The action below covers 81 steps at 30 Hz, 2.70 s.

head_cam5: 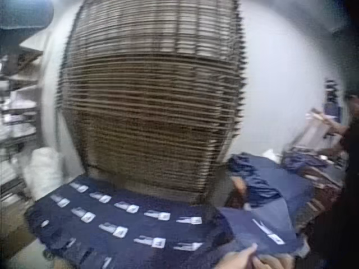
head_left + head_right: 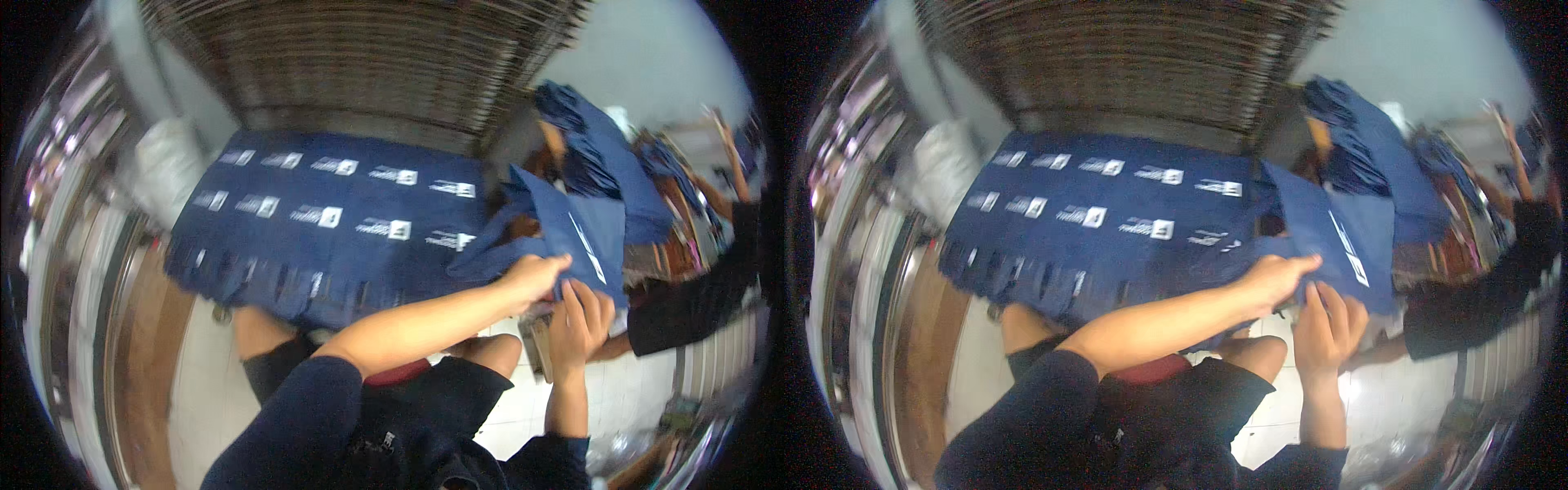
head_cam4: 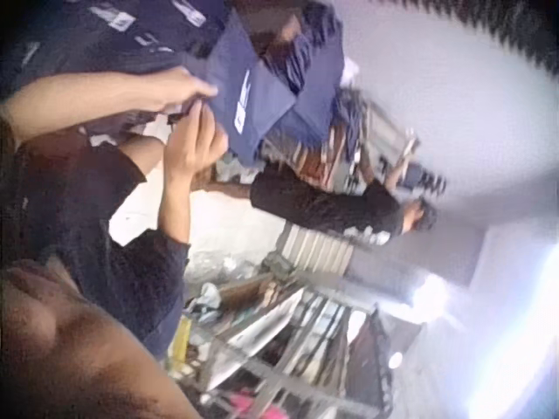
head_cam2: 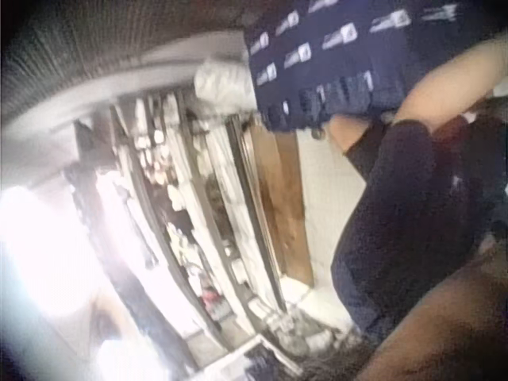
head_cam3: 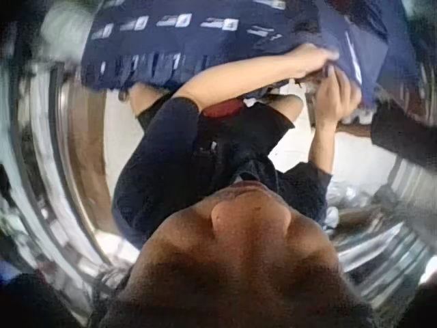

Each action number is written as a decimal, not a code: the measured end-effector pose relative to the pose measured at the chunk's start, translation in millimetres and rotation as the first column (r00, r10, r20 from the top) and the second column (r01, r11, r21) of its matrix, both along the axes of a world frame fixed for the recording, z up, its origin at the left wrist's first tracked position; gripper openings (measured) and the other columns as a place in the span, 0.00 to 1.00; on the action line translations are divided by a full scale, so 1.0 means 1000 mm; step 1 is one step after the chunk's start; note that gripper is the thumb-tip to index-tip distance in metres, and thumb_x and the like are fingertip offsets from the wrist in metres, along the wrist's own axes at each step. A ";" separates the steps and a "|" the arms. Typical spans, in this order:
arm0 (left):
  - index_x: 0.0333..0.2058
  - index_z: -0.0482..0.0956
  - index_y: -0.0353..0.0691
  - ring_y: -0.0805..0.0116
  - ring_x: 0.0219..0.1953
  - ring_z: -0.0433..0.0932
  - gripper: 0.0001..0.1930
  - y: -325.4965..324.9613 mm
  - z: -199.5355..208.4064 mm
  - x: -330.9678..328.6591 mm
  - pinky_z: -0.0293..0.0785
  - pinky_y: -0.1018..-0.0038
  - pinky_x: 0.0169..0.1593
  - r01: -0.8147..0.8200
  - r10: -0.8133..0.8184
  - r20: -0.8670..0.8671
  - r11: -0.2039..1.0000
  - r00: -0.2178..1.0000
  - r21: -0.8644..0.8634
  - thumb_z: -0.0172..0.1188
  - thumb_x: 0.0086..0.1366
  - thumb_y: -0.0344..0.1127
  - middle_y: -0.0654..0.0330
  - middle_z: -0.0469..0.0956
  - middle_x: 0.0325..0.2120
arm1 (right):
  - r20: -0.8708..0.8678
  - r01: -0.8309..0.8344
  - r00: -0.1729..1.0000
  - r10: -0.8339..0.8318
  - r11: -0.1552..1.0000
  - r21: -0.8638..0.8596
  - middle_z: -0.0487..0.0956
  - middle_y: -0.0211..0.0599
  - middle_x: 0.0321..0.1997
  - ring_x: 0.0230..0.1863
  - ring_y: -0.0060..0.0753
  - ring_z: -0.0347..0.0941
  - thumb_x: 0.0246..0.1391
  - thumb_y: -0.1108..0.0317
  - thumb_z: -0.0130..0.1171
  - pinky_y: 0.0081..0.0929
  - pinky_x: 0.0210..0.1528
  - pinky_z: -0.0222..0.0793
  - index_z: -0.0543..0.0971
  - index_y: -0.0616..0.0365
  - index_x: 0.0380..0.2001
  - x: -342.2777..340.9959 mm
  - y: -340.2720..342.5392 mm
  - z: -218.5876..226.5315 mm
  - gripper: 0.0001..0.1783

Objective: The person repeatedly picks up blue tote bags from a wire rack, folds them by hand, and places them onto a growing stack on a table. A coworker is also folding similar bags at the same table.

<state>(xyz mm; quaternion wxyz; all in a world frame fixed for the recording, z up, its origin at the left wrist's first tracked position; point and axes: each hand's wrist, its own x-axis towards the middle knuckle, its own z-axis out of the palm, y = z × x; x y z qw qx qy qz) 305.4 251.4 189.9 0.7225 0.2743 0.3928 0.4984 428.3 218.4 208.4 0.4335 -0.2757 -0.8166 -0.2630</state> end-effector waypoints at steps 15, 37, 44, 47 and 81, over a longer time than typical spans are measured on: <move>0.55 0.64 0.41 0.75 0.35 0.72 0.35 -0.235 -0.035 -0.246 0.71 0.78 0.40 -0.335 0.334 0.022 0.939 0.942 0.080 0.51 0.43 0.20 0.64 0.73 0.34 | -0.722 -0.820 0.165 -0.672 -0.500 0.278 0.63 0.43 0.63 0.62 0.49 0.58 0.56 0.38 0.41 0.46 0.65 0.51 0.60 0.57 0.61 -0.071 -0.053 -0.187 0.39; 0.57 0.60 0.38 0.59 0.49 0.72 0.41 -0.414 -0.103 -0.559 0.72 0.66 0.48 -0.932 0.878 0.346 0.245 0.329 0.265 0.38 0.60 0.69 0.52 0.68 0.53 | -0.897 -0.766 0.441 -0.012 -0.527 -0.369 0.52 0.36 0.67 0.55 0.30 0.60 0.43 0.89 0.52 0.18 0.46 0.64 0.50 0.48 0.64 -0.531 -0.143 -0.208 0.46; 0.63 0.52 0.39 0.65 0.40 0.73 0.36 -0.394 -0.264 -0.608 0.72 0.74 0.36 -0.999 0.923 -0.382 -0.050 -0.053 0.018 0.55 0.59 0.41 0.52 0.69 0.48 | -0.556 -0.492 0.815 0.165 -0.312 -0.813 0.67 0.45 0.46 0.40 0.29 0.69 0.47 0.84 0.53 0.22 0.40 0.67 0.57 0.49 0.58 -0.604 -0.172 -0.288 0.35; 0.64 0.49 0.38 0.68 0.35 0.73 0.40 -0.384 -0.281 -0.602 0.72 0.77 0.33 -0.993 0.850 -0.515 -0.114 -0.115 0.033 0.59 0.54 0.28 0.51 0.69 0.45 | -0.441 -0.376 0.885 0.151 -0.330 -0.866 0.70 0.41 0.39 0.35 0.27 0.70 0.47 0.82 0.54 0.22 0.36 0.67 0.61 0.52 0.55 -0.605 -0.162 -0.305 0.31; 0.62 0.50 0.36 0.67 0.36 0.73 0.38 -0.383 -0.311 -0.599 0.73 0.76 0.35 -0.994 0.835 -0.540 -0.082 -0.108 0.073 0.58 0.55 0.22 0.49 0.69 0.42 | -0.446 -0.470 0.882 -0.153 -0.348 -0.811 0.76 0.28 0.33 0.31 0.20 0.73 0.55 0.69 0.57 0.18 0.29 0.66 0.74 0.56 0.40 -0.334 -0.048 -0.259 0.09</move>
